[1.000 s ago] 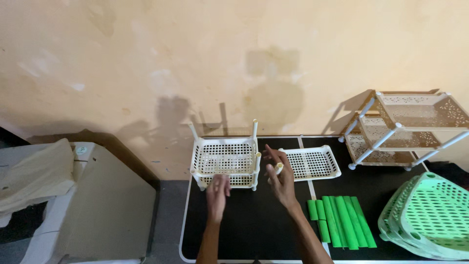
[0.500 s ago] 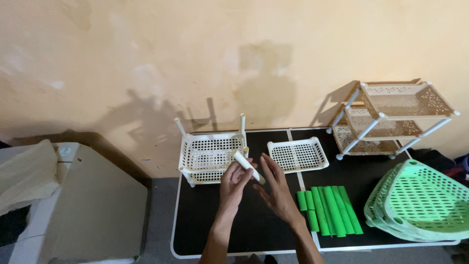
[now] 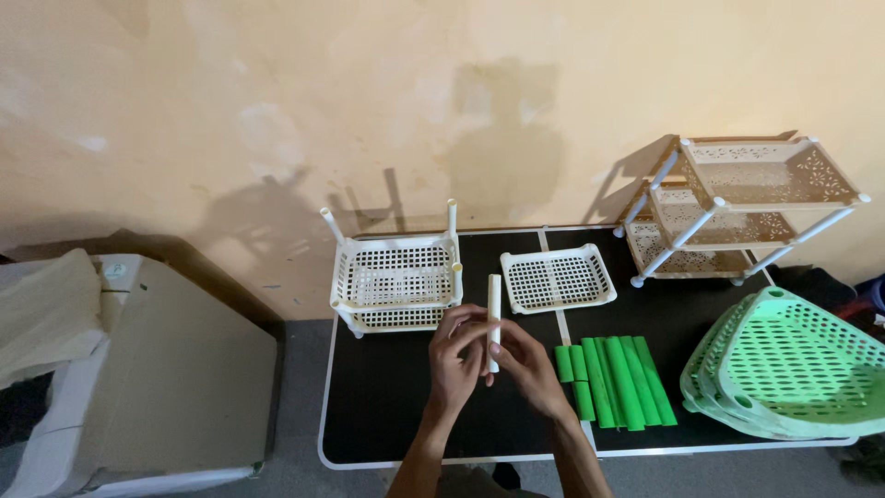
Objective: The person assembles a small plastic storage rack by inserting green and white plastic rods into the holes of white plastic baskets. The person repeatedly inserts and removes rods to fit them into the basket corners, then stacks the baskets to form a multi-tier rack.
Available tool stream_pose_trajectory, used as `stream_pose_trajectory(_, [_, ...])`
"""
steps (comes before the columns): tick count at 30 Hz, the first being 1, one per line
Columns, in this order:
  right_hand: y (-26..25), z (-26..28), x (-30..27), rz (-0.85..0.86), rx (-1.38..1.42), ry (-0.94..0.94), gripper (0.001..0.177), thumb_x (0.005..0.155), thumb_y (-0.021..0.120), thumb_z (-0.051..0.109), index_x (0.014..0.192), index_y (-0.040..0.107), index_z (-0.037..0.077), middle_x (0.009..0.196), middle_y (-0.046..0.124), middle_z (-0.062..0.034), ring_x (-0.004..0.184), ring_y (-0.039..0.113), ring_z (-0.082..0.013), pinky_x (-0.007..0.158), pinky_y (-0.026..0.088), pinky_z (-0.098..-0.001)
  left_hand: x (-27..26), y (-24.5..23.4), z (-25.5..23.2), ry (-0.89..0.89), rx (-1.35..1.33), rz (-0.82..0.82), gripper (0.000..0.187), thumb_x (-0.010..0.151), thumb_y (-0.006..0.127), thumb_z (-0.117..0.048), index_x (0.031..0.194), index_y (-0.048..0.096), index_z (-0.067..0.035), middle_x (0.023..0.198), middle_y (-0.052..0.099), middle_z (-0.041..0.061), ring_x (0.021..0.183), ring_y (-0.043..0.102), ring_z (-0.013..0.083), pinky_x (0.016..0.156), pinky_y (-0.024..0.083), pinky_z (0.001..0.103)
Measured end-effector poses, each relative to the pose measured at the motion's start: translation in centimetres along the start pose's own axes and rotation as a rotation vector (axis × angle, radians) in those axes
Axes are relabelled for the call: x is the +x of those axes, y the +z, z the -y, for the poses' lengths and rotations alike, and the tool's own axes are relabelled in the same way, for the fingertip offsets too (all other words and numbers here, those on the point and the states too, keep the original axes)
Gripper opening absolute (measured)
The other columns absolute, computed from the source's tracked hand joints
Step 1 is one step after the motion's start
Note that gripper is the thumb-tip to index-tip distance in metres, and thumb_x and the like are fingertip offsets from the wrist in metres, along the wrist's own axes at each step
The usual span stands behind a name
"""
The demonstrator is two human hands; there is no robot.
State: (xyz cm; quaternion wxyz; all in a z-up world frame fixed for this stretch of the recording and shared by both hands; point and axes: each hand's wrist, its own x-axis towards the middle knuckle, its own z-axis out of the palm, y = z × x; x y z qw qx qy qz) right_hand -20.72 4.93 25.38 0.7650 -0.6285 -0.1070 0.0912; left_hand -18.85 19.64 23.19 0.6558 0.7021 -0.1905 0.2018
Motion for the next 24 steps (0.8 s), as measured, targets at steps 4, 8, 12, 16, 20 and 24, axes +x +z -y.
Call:
stream_pose_trajectory(4, [-0.5,-0.5,-0.2,0.015,-0.069,-0.055,0.047,0.101,0.06,0.021,0.143,0.053,0.003,0.104,0.07,-0.0087,0.09,0.068,-0.0152,0.075,0.062,-0.0327,0.1,-0.2,-0.1,-0.282,-0.337,-0.023,0.03,0.1,0.063,-0.014,0.13,0.06,-0.008,0.117,0.069,0.012,0.107,0.072,0.021,0.09,0.063,0.032])
stream_pose_trajectory(8, [-2.2,-2.3,-0.3,-0.07,-0.139,0.04,0.045,0.098,0.063,0.017,0.141,0.058,0.006,0.103,0.074,-0.0074,0.09,0.069,-0.0144,0.077,0.06,-0.0323,1.0,-0.2,0.2,-0.259,-0.191,0.089,0.032,0.096,0.071,-0.022,0.123,0.068,-0.006,0.117,0.07,0.011,0.105,0.073,0.0203,0.091,0.063,0.036])
stream_pose_trajectory(12, [-4.2,-4.3,-0.2,-0.1,-0.158,0.063,0.046,0.096,0.068,0.013,0.141,0.061,0.006,0.096,0.073,-0.0082,0.087,0.066,-0.014,0.076,0.057,-0.0312,1.2,0.6,1.4,-0.284,-0.003,0.151,0.037,0.088,0.08,-0.025,0.118,0.071,-0.004,0.108,0.075,0.011,0.097,0.074,0.0186,0.084,0.059,0.035])
stream_pose_trajectory(16, [-6.1,-5.6,-0.2,-0.133,-0.218,0.085,0.039,0.094,0.07,0.011,0.132,0.065,0.003,0.097,0.074,-0.0074,0.089,0.07,-0.0129,0.079,0.058,-0.0292,1.0,2.6,3.8,-0.181,0.124,0.095,0.035,0.088,0.083,-0.023,0.115,0.074,-0.004,0.107,0.078,0.012,0.099,0.073,0.0193,0.085,0.056,0.037])
stream_pose_trajectory(20, [-7.3,-7.1,0.0,-0.247,-0.33,0.126,0.03,0.094,0.072,0.014,0.122,0.068,0.003,0.096,0.076,-0.0073,0.086,0.07,-0.012,0.073,0.059,-0.0283,-0.1,5.1,6.8,-0.438,-0.074,0.062,0.036,0.089,0.08,-0.025,0.118,0.071,-0.005,0.103,0.078,0.01,0.093,0.075,0.0174,0.08,0.06,0.033])
stream_pose_trajectory(24, [-8.9,-9.3,0.2,-0.252,-0.434,0.164,0.029,0.092,0.074,0.016,0.118,0.071,0.004,0.092,0.077,-0.0075,0.081,0.072,-0.0124,0.069,0.058,-0.0279,-1.9,6.8,10.1,-0.515,-0.008,0.038,0.035,0.088,0.08,-0.024,0.117,0.072,-0.005,0.099,0.079,0.011,0.087,0.075,0.0179,0.074,0.061,0.033])
